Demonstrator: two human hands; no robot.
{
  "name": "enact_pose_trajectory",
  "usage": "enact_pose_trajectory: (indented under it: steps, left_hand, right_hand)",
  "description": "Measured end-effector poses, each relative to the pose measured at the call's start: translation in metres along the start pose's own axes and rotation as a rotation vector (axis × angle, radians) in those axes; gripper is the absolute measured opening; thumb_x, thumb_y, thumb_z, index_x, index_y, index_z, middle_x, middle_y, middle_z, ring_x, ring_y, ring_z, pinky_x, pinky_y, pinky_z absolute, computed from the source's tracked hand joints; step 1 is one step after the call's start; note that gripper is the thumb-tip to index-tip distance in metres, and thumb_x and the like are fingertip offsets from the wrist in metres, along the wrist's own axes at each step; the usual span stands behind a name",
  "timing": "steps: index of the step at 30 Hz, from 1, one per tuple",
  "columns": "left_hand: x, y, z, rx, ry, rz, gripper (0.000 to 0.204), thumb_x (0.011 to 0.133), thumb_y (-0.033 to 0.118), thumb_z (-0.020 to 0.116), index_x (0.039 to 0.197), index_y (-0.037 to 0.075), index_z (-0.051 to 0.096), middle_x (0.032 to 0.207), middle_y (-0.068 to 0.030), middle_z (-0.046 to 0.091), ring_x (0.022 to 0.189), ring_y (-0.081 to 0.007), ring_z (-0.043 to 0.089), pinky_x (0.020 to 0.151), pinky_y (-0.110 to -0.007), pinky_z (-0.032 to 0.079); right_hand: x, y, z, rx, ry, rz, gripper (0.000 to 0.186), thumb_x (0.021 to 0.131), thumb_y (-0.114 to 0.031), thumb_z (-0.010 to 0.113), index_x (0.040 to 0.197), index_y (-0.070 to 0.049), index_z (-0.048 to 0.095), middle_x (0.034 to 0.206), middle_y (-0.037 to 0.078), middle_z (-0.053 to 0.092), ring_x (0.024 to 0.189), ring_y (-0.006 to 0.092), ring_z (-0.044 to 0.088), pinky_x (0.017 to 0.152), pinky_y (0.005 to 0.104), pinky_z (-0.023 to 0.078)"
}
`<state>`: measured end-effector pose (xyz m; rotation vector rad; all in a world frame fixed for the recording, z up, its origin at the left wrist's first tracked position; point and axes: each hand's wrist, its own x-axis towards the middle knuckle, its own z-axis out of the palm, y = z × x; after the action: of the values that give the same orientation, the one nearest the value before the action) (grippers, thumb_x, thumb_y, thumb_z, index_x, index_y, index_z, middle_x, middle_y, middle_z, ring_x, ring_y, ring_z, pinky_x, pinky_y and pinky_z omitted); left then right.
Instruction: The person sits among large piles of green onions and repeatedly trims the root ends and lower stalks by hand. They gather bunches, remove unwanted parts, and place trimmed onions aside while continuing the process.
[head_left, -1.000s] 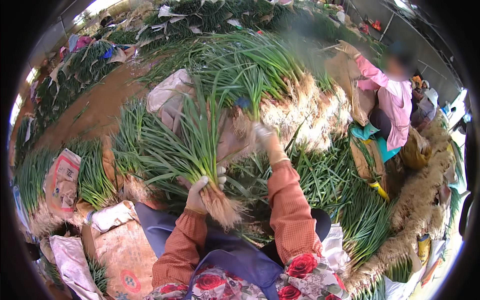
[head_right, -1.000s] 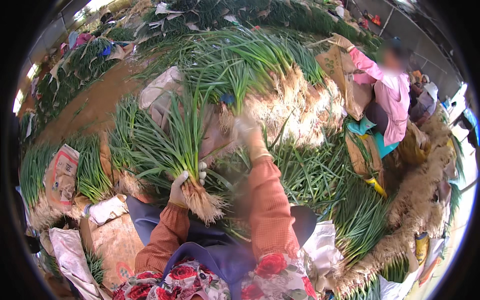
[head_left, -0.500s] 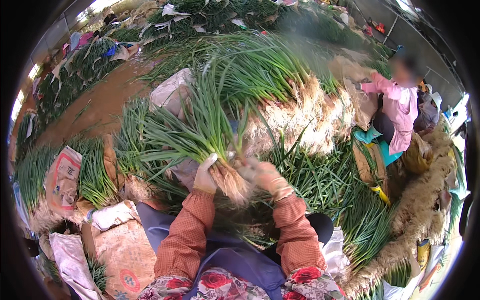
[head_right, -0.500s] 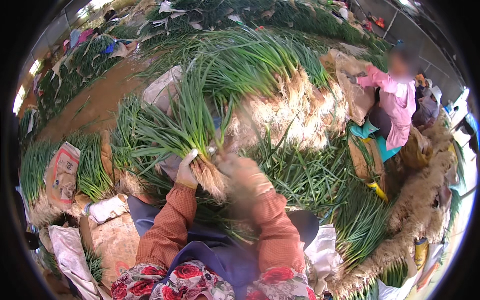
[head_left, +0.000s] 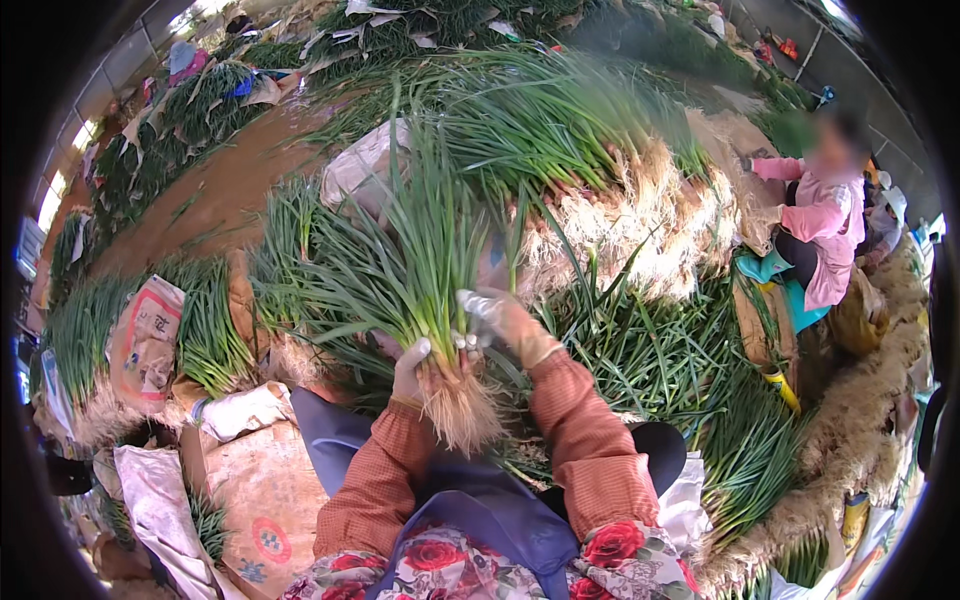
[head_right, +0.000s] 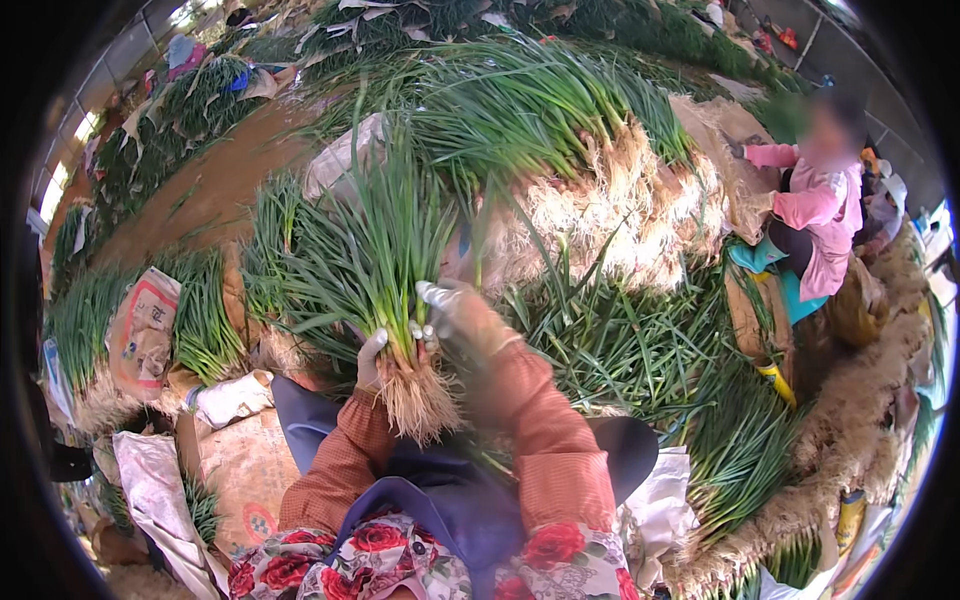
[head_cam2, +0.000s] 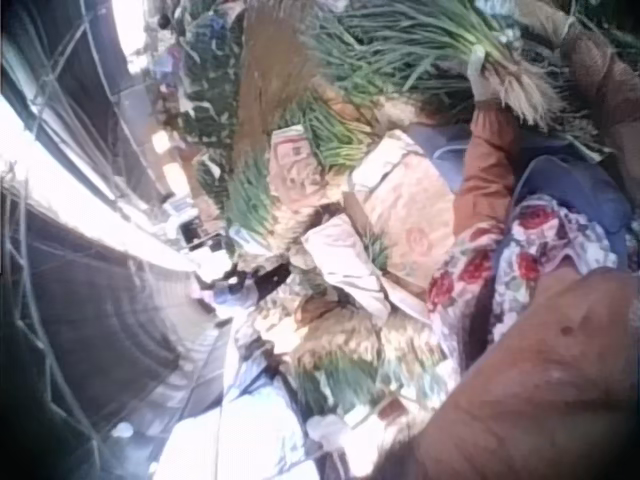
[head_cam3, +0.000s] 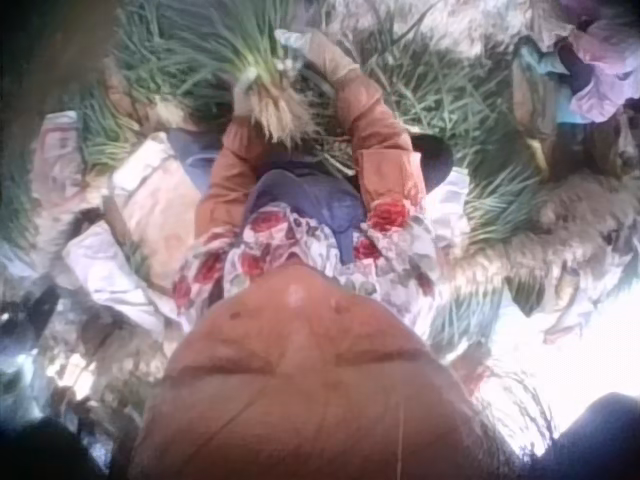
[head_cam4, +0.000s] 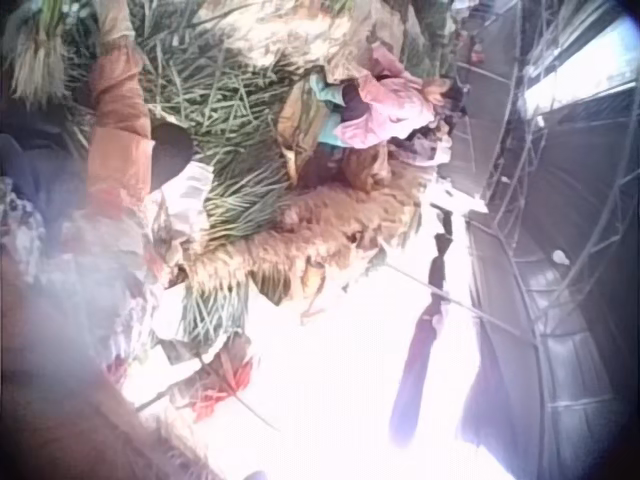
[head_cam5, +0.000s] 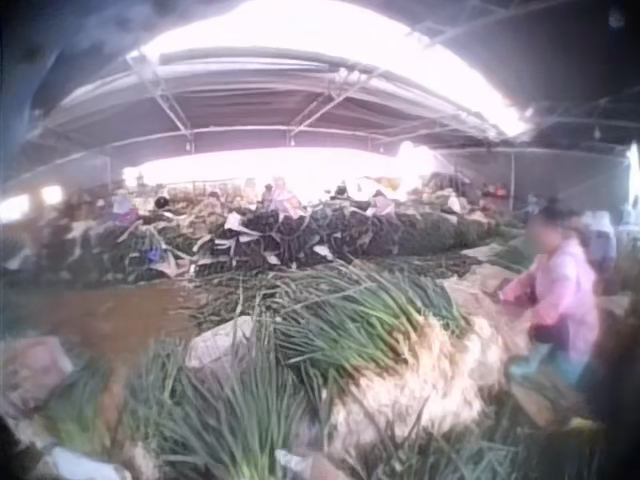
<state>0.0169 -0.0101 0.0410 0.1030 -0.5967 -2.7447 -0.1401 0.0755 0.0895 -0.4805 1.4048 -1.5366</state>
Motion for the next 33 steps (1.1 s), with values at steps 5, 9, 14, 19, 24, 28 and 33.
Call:
enact_pose_trajectory:
  steps: [5, 9, 14, 19, 24, 28, 33]
  left_hand:
    - [-0.009, 0.007, -0.018, -0.054, 0.080, -0.010, 0.048, 0.089, 0.038, 0.058, 0.114, -0.004, 0.056, 0.104, -0.0174, 0.063, 0.098, -0.0310, 0.061, 0.089, -0.044, 0.051]
    - [-0.003, -0.013, -0.016, -0.105, 0.216, 0.095, 0.041, 0.089, 0.029, 0.059, 0.115, -0.002, 0.055, 0.103, -0.0155, 0.064, 0.097, -0.0302, 0.062, 0.089, -0.045, 0.051]
    - [-0.020, -0.003, -0.021, -0.120, -0.015, 0.020, 0.041, 0.089, 0.037, 0.058, 0.108, 0.000, 0.058, 0.106, -0.0163, 0.060, 0.100, -0.0279, 0.059, 0.088, -0.039, 0.049]
    - [-0.031, -0.003, -0.012, -0.010, 0.121, -0.137, 0.050, 0.086, 0.036, 0.057, 0.115, -0.004, 0.057, 0.118, -0.0232, 0.060, 0.104, -0.0347, 0.060, 0.096, -0.044, 0.047]
    - [-0.033, -0.009, -0.027, 0.014, 0.176, -0.070, 0.047, 0.087, 0.035, 0.058, 0.110, -0.006, 0.059, 0.116, -0.0230, 0.061, 0.100, -0.0313, 0.061, 0.100, -0.047, 0.045]
    - [-0.024, -0.018, -0.030, 0.002, 0.127, -0.081, 0.047, 0.087, 0.034, 0.059, 0.112, -0.005, 0.058, 0.113, -0.0217, 0.062, 0.101, -0.0315, 0.062, 0.098, -0.047, 0.046]
    - [-0.033, -0.018, -0.044, -0.194, 0.007, -0.061, 0.050, 0.089, 0.030, 0.055, 0.125, -0.005, 0.051, 0.128, -0.0209, 0.055, 0.118, -0.0323, 0.054, 0.097, -0.045, 0.047]
  right_hand:
    - [0.001, 0.038, 0.026, 0.510, 0.193, -0.154, 0.013, 0.092, -0.012, 0.062, 0.097, -0.001, 0.064, 0.081, 0.004, 0.065, 0.063, 0.0117, 0.058, 0.056, 0.0230, 0.044]
    - [-0.009, 0.061, 0.013, 0.416, 0.410, -0.284, 0.004, 0.092, -0.008, 0.061, 0.092, -0.005, 0.063, 0.081, 0.005, 0.066, 0.064, 0.0128, 0.059, 0.056, 0.0230, 0.046]
    - [-0.019, 0.017, -0.041, 0.738, 0.311, -0.511, 0.025, 0.095, -0.025, 0.059, 0.108, -0.003, 0.060, 0.092, 0.009, 0.067, 0.078, 0.0152, 0.065, 0.070, 0.0268, 0.056]
    - [-0.012, 0.023, 0.033, 0.256, 0.080, 0.125, 0.019, 0.094, -0.024, 0.059, 0.094, -0.006, 0.054, 0.065, -0.002, 0.049, 0.044, 0.0125, 0.044, 0.039, 0.0236, 0.036]
    - [-0.024, 0.044, 0.047, 0.409, 0.269, -0.076, 0.009, 0.093, -0.012, 0.054, 0.097, -0.005, 0.057, 0.065, 0.000, 0.052, 0.046, 0.0083, 0.045, 0.041, 0.0212, 0.034]
    - [-0.028, 0.067, -0.006, 0.646, 0.380, -0.459, 0.023, 0.095, -0.021, 0.058, 0.107, -0.001, 0.059, 0.091, 0.007, 0.064, 0.076, 0.0154, 0.061, 0.071, 0.0307, 0.053]
    - [-0.049, 0.001, -0.043, 0.541, 0.647, -0.526, 0.044, 0.099, -0.042, 0.044, 0.114, -0.004, 0.059, 0.100, 0.005, 0.066, 0.079, 0.0122, 0.057, 0.073, 0.0261, 0.048]
